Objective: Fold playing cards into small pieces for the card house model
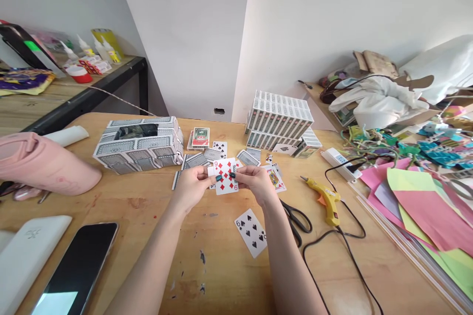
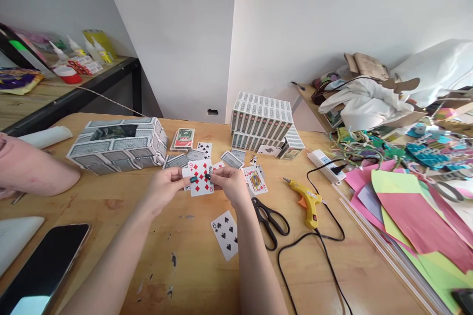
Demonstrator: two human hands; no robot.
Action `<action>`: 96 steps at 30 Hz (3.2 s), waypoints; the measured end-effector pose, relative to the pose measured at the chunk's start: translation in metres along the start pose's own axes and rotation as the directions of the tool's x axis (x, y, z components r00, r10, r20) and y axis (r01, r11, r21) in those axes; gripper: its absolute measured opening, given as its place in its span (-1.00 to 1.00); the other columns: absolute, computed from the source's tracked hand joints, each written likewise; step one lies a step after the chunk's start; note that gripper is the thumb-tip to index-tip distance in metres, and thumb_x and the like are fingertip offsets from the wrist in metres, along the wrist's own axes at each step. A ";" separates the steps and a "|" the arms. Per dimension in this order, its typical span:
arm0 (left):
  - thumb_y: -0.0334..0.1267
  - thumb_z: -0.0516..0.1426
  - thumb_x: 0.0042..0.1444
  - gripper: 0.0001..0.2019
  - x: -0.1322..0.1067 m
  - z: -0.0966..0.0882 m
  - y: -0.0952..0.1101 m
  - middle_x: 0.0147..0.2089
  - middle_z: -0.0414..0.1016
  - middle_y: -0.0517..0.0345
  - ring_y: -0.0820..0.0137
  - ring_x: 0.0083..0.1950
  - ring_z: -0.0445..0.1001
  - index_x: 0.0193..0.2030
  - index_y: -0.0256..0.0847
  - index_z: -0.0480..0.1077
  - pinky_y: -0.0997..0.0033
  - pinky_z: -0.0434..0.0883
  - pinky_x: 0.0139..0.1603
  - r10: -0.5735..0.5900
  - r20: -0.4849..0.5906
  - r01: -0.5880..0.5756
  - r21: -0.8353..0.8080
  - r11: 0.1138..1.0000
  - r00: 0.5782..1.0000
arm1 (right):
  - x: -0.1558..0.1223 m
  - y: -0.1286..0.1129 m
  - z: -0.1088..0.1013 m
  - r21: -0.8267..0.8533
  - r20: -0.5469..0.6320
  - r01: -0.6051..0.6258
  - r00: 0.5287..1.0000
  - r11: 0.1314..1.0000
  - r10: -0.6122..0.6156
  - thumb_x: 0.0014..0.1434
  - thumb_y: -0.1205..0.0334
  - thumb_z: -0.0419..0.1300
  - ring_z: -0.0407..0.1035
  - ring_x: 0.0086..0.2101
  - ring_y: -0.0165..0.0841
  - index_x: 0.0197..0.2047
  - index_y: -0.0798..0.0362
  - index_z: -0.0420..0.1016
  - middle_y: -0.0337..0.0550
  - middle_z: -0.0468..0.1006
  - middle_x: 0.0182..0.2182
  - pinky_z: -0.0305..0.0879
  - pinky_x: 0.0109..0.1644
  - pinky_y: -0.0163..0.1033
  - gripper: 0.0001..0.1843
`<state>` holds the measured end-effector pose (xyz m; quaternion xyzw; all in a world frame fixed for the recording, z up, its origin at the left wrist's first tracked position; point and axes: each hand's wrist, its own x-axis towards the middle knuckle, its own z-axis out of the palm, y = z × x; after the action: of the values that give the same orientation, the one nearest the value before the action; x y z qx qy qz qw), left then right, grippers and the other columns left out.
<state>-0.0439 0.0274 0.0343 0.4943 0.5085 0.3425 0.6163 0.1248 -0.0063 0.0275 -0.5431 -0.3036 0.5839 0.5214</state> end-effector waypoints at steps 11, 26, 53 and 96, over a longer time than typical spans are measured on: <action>-0.19 0.22 -0.13 -0.71 -0.003 -0.006 0.003 -0.25 0.58 0.02 0.30 -0.24 0.53 -0.24 -0.29 0.49 0.22 0.47 -0.10 -0.039 0.195 0.056 -0.083 0.995 0.980 | 0.003 0.002 -0.008 -0.052 -0.062 0.005 0.998 0.999 -0.009 -0.31 0.18 0.38 0.41 -0.54 -0.39 -0.53 0.15 0.54 -0.17 0.54 -0.58 0.40 -0.36 -0.21 -0.76; -0.24 0.12 -0.06 -0.76 -0.005 0.004 0.001 -0.30 0.59 0.12 0.28 -0.24 0.54 -0.26 -0.23 0.51 0.39 0.45 -0.23 0.151 -0.068 -0.137 0.181 0.974 0.986 | -0.025 -0.011 0.033 -0.608 -0.135 0.234 0.911 0.759 -0.389 -0.05 0.28 0.15 0.42 -0.51 -0.35 -0.55 0.02 0.49 -0.20 0.56 -0.57 0.28 -0.40 -0.31 -0.88; -0.14 0.05 0.03 -0.72 -0.006 0.007 -0.002 -0.28 0.59 0.06 0.26 -0.28 0.53 -0.24 -0.23 0.50 0.40 0.40 -0.29 0.272 -0.122 -0.201 0.410 0.889 0.954 | -0.035 -0.019 0.031 -0.875 0.038 0.246 0.893 0.417 -0.448 -0.05 0.39 0.07 0.25 -0.57 -0.42 -0.61 0.04 0.40 -0.23 0.47 -0.63 0.02 -0.48 -0.35 -0.82; -0.26 0.13 -0.03 -0.75 -0.010 0.010 0.003 -0.28 0.59 0.07 0.26 -0.21 0.55 -0.21 -0.24 0.50 0.36 0.47 -0.24 0.292 -0.329 -0.203 0.278 0.939 0.898 | -0.034 -0.004 0.051 -0.829 -0.009 0.313 0.821 0.463 -0.571 0.01 0.36 0.08 0.41 -0.49 -0.37 -0.55 0.05 0.43 -0.19 0.55 -0.54 0.24 -0.39 -0.34 -0.83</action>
<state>-0.0365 0.0170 0.0402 0.5529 0.5837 0.4413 0.3986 0.0733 -0.0259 0.0535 -0.6956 -0.5839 0.1415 0.3939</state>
